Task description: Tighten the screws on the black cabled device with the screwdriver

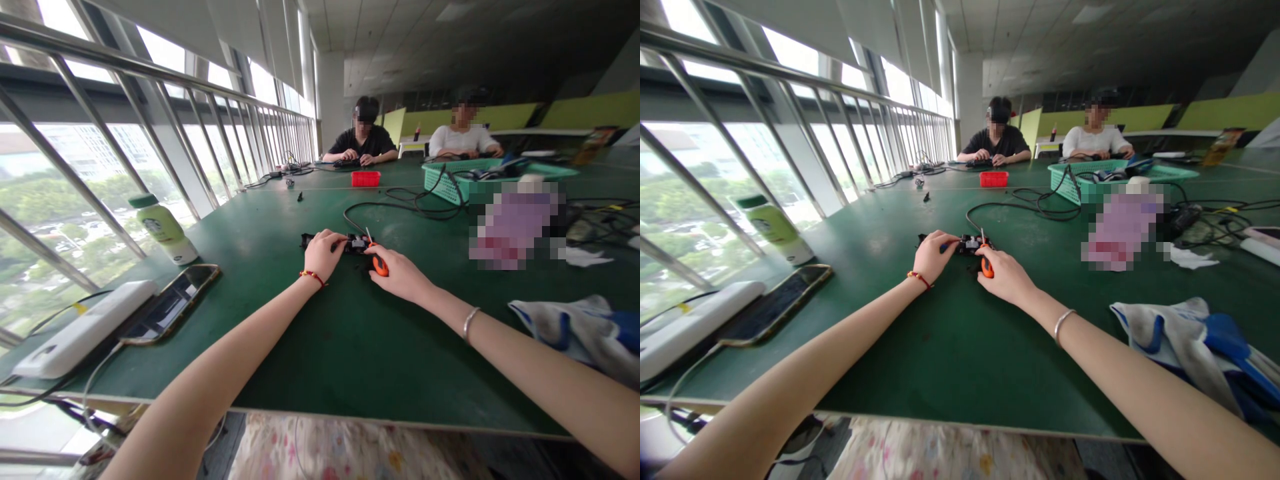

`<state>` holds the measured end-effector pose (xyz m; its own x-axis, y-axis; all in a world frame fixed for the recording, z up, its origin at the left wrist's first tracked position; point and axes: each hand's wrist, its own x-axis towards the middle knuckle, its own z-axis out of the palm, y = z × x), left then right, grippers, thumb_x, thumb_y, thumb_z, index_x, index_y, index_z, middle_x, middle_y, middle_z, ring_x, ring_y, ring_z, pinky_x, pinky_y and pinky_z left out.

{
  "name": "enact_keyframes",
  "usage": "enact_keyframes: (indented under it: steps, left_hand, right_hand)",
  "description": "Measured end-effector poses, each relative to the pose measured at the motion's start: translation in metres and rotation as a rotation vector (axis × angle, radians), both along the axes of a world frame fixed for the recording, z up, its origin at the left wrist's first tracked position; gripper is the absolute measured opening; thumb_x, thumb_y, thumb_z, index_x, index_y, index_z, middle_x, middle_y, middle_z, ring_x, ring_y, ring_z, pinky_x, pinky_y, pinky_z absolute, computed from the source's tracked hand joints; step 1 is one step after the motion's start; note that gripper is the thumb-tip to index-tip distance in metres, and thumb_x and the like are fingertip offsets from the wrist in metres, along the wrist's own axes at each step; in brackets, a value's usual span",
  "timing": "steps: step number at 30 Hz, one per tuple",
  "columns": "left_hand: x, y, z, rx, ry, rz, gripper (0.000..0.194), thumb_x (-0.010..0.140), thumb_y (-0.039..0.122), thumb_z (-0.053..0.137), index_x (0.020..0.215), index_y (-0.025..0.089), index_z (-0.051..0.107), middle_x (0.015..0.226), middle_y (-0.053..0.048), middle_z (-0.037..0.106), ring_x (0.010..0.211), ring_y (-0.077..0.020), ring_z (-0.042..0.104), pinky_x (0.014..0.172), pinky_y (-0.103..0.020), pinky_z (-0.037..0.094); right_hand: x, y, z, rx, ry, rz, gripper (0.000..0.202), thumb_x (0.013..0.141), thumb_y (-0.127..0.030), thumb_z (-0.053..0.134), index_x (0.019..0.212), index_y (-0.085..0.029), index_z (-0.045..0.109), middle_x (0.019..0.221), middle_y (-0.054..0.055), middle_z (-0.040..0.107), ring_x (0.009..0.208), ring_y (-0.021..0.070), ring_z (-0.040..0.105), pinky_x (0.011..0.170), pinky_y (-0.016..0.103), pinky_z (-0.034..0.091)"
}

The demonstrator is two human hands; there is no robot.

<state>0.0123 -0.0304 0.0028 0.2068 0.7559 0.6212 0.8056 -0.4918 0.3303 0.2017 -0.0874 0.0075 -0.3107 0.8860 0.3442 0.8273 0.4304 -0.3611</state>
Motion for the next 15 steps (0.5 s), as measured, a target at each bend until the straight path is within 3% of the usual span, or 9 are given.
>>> enact_keyframes:
  steps: [5, 15]
  left_hand:
    - [0.0011, -0.0008, 0.0006, -0.053, -0.029, -0.025, 0.021, 0.09, 0.026, 0.054, 0.098, 0.025, 0.073, 0.092, -0.001, 0.066, 0.088, -0.0145, 0.06, 0.077, -0.024, 0.046]
    - [0.0023, 0.0039, 0.0016, -0.082, -0.016, -0.033, 0.021, 0.089, 0.027, 0.055, 0.099, 0.026, 0.074, 0.089, -0.001, 0.066, 0.088, -0.0149, 0.059, 0.076, -0.024, 0.046]
  right_hand:
    - [-0.0076, -0.0094, 0.0033, -0.015, -0.04, 0.088, 0.045, 0.079, -0.024, 0.056, 0.123, -0.016, 0.054, 0.119, 0.014, 0.061, 0.103, 0.0258, 0.06, 0.089, 0.038, 0.048]
    - [-0.0088, -0.0109, 0.0029, 0.021, -0.129, 0.119, 0.047, 0.079, -0.021, 0.056, 0.125, -0.012, 0.054, 0.127, 0.015, 0.058, 0.113, 0.0267, 0.057, 0.099, 0.041, 0.045]
